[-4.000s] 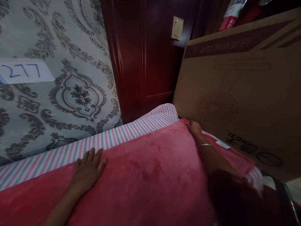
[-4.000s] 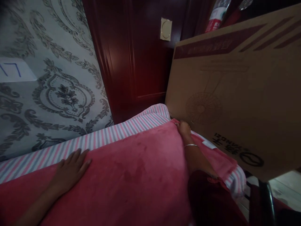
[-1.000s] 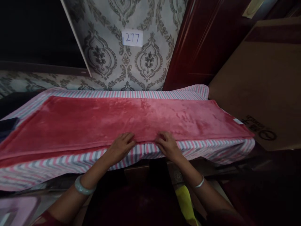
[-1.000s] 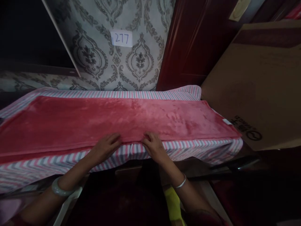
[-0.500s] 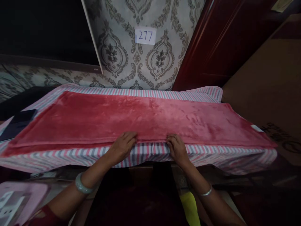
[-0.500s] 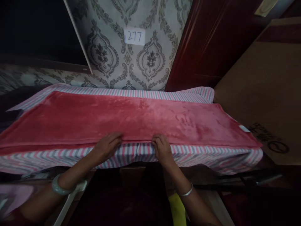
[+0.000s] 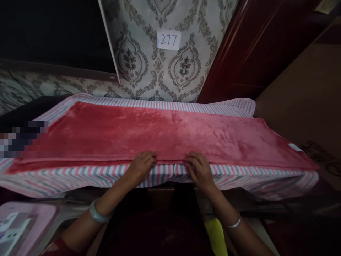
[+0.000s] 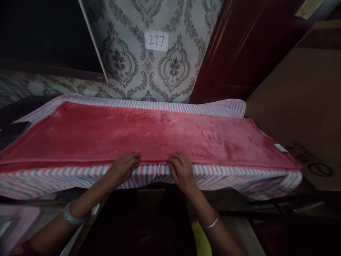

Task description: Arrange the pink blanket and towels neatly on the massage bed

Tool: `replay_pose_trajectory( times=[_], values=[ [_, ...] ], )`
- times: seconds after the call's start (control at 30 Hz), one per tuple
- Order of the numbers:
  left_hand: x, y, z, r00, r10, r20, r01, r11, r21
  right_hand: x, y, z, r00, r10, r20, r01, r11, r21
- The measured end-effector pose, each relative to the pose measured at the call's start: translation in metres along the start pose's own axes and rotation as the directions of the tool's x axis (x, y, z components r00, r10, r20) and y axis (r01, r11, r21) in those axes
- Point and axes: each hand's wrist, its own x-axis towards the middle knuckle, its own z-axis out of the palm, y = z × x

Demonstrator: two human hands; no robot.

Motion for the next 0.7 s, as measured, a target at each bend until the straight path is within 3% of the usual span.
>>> replay_pose_trajectory(
  times=[0.2,0.47,0.6,0.7],
  values=[
    [0.006,0.004,-0.007,0.999,-0.032,-0.029,0.030,0.997,-0.068,0.009,-0.013,0.012,0.996,-0.022,0.084,0.022,1.000,-0.007],
    [0.006,0.012,-0.002,0.992,-0.101,-0.073,0.097,0.994,-0.058,0.028,-0.035,0.057,0.979,-0.054,0.196,0.062,0.997,-0.037],
    [-0.002,0.014,-0.002,0.998,-0.058,0.008,0.057,0.998,0.039,0.023,-0.029,0.071,0.986,-0.110,0.126,0.109,0.994,0.016],
    [-0.009,0.010,-0.009,0.993,-0.087,0.085,0.077,0.990,0.120,0.021,-0.024,0.073,0.988,-0.095,0.120,0.090,0.995,0.050]
  ],
)
